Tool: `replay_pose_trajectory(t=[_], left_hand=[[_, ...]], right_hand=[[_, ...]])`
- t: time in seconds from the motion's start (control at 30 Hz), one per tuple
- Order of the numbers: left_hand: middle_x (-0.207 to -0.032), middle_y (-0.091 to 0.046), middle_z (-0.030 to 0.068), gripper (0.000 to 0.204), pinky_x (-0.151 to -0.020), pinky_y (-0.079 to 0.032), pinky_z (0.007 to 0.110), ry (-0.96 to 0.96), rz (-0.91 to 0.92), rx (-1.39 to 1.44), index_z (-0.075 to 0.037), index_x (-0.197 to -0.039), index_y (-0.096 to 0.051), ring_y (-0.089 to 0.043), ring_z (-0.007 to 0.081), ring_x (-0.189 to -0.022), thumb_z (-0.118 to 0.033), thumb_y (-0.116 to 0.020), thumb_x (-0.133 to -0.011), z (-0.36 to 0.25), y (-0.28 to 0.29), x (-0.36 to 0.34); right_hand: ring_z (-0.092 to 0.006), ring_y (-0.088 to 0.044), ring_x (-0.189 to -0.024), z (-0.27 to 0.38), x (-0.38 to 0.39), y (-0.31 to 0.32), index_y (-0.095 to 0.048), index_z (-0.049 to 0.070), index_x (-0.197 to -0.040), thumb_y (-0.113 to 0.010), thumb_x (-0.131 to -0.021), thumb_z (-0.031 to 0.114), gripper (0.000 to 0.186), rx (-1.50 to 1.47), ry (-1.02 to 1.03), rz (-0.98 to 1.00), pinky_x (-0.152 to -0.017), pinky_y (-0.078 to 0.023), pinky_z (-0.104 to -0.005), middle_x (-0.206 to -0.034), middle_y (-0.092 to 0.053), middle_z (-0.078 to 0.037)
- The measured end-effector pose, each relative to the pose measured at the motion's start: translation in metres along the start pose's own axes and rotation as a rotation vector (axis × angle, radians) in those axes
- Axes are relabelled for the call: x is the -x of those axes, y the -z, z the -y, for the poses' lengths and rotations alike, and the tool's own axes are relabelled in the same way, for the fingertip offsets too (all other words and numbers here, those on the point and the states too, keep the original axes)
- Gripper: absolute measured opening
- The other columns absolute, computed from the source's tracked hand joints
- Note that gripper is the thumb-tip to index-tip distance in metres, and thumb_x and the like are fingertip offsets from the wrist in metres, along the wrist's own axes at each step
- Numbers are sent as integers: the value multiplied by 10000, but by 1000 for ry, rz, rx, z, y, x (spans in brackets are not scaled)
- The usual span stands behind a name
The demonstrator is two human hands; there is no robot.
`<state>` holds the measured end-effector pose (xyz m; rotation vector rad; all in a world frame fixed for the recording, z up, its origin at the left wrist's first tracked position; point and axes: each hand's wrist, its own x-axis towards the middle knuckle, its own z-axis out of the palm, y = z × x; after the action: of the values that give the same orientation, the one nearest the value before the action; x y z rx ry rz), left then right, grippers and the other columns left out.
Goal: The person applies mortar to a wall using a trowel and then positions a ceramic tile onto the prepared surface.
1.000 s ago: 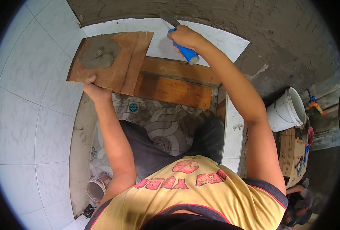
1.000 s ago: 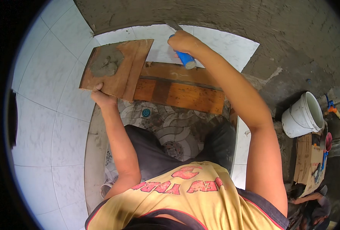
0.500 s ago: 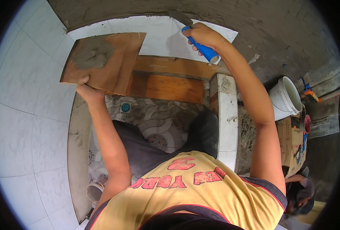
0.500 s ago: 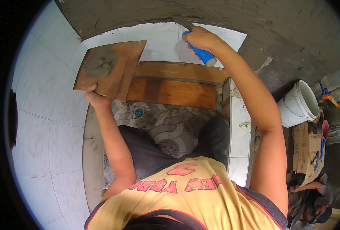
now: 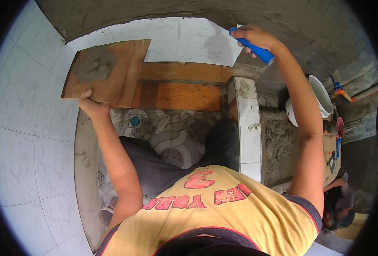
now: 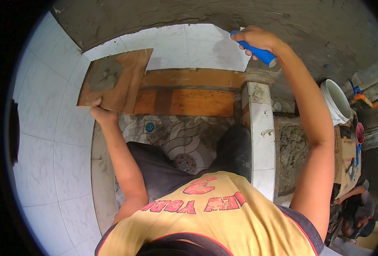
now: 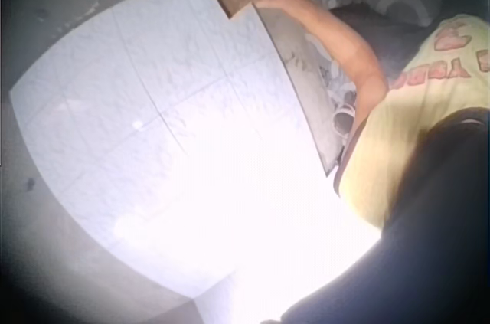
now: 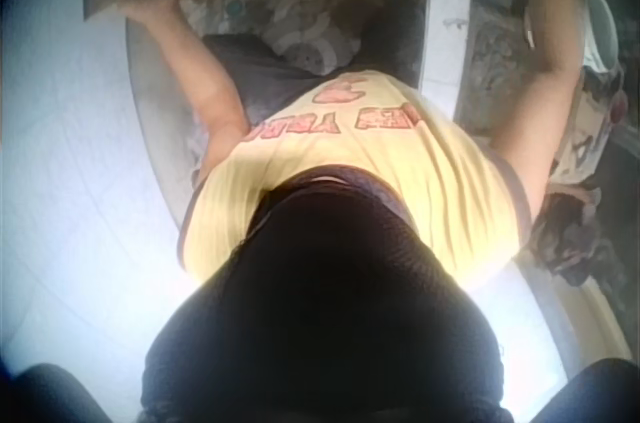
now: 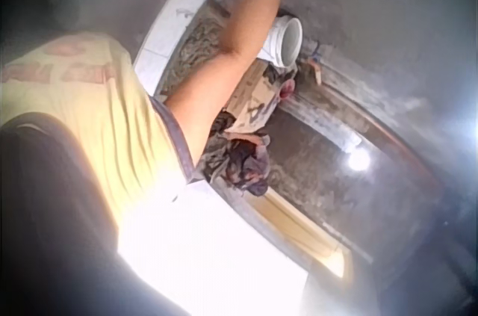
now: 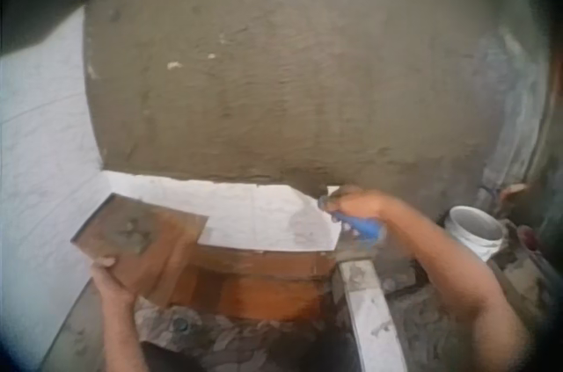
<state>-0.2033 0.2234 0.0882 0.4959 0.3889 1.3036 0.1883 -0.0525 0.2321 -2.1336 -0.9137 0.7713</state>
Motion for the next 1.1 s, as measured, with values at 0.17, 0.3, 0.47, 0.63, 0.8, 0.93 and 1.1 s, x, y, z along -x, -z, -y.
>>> replay_pose_trajectory(t=[0.17,0.3,0.47,0.63,0.8,0.93,1.1], left_hand=[[-1332,-559,190,614,-1083,-454,559,23,-16,5,25,-1320,-514,-540,396,-1251,-46,-493,-711,-2,-1,4],[-1321,-563,189,598,-1080,-458,556,-15,-77,-19,27,-1303,-521,-546,393,-1241,-53,-502,-711,-9,8,-3],[-1323,-556,188,608,-1084,-453,563,-23,-48,-30,28,-1306,-517,-535,396,-1251,-64,-508,-705,-4,5,0],[-1347,-534,196,632,-1085,-443,582,39,-56,14,25,-1321,-505,-519,416,-1262,-68,-515,-696,-7,8,-1],[-1348,-532,202,646,-1088,-442,582,36,-63,-6,26,-1334,-496,-515,415,-1268,-67,-513,-695,-4,11,-6],[-1324,-539,195,667,-1078,-450,584,26,-148,-40,21,-1353,-480,-523,413,-1250,-77,-515,-694,-12,9,1],[-1317,-543,168,706,-1061,-448,564,37,-40,-88,-10,-1382,-460,-534,401,-1224,-89,-530,-684,-13,-3,17]], right_hand=[[-73,-538,-569,-13,6,37,-563,18,-1279,-694,-899,471,605,181,-39,17,-421,-461,-251,-836,-580,-22],[-70,-543,-583,-22,-1,73,-592,31,-1212,-682,-916,459,528,246,-52,33,-424,-453,-240,-819,-589,-19],[-116,-567,-601,-56,-41,137,-640,26,-1017,-646,-938,410,392,409,-21,35,-457,-449,-305,-763,-606,-23],[-161,-577,-583,-70,-60,175,-653,0,-938,-645,-931,362,362,491,-25,-78,-484,-451,-334,-780,-637,-65],[-179,-592,-573,-92,-61,225,-664,-22,-936,-670,-889,311,336,761,-61,-105,-509,-474,-359,-811,-659,-105],[-298,-649,-730,-85,-29,232,-667,-38,-978,-682,-848,307,368,880,108,-284,-701,-525,-413,-898,-691,-180],[-437,-660,-979,-51,34,170,-657,-22,-1160,-693,-846,306,455,1012,463,-509,-841,-511,-466,-1041,-687,-260]])
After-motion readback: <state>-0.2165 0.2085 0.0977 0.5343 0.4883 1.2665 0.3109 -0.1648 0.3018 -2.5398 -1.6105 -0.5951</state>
